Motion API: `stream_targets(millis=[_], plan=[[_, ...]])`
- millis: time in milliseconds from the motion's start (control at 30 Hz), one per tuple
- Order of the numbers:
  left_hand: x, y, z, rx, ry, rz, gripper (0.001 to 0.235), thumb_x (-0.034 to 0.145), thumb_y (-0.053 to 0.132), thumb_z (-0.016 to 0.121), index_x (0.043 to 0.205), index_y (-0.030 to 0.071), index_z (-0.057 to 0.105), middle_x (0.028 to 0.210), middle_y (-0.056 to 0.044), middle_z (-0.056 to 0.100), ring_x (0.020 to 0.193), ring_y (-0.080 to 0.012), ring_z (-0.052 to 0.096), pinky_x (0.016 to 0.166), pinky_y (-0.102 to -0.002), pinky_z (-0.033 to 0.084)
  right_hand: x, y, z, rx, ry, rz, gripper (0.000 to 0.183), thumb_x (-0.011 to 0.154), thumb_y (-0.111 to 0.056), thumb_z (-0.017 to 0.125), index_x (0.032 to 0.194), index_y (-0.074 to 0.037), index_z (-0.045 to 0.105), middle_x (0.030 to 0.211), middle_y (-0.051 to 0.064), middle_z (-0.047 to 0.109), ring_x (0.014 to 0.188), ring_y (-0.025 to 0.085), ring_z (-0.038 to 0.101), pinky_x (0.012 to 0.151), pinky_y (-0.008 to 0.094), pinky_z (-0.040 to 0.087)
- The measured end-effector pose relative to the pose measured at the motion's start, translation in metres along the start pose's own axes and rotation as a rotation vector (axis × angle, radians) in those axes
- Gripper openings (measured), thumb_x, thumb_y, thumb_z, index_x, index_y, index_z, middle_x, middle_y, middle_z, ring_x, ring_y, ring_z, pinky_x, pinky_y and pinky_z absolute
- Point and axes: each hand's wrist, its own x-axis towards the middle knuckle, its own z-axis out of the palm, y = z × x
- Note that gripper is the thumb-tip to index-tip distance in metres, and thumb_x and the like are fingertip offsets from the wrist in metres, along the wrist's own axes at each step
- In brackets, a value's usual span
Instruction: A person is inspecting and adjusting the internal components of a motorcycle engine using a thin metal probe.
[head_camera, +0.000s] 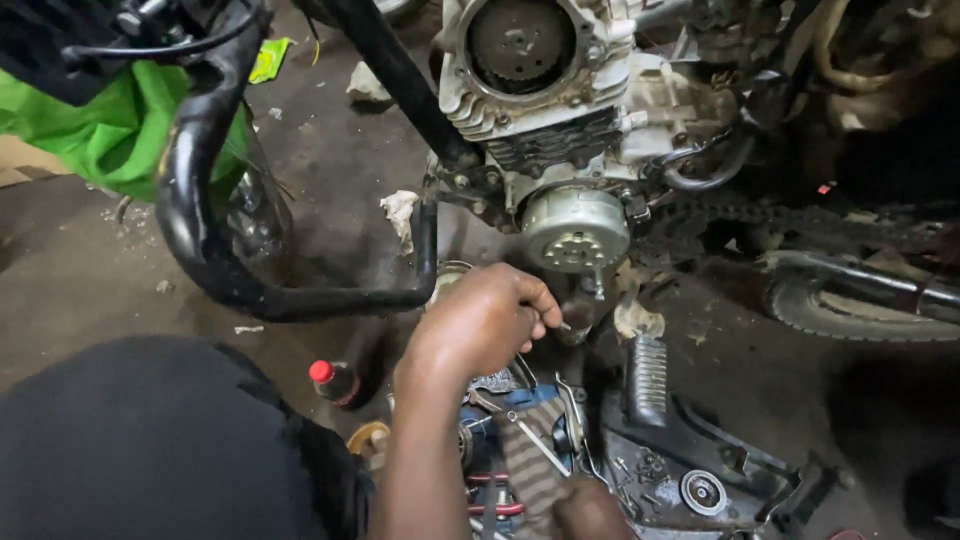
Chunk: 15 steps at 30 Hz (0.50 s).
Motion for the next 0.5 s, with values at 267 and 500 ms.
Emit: stream_targets(millis=[267,500], plan=[[0.001,0.011,0.009,-0.031,-0.133,0.02,0.055,0.087,-0.003,0.032,0.108,0.018,0.078,0.107,0.0,0.077,0.091,-0.0162,0.071,0.07,-0.034,0.049,-0.017,0.059,-0.101,0.339,0.335,0.118,0.036,0.08,-0.037,0.06,0.08,-0.009,0.083,0.087,0.012,0.08,0.086,0.02,0.069,0.081,0.038,0.05],[-0.016,0.01,0.009,-0.024,-0.052,0.107,0.049,0.087,0.0,0.037,0.1,0.02,0.079,0.092,0.004,0.076,0.079,-0.0106,0.065,0.067,-0.031,0.048,0.022,0.104,-0.052,0.799,0.173,-0.077,0.004,0.077,-0.008,0.073,0.074,-0.005,0.073,0.074,0.01,0.072,0.069,0.021,0.064,0.065,0.032,0.043]])
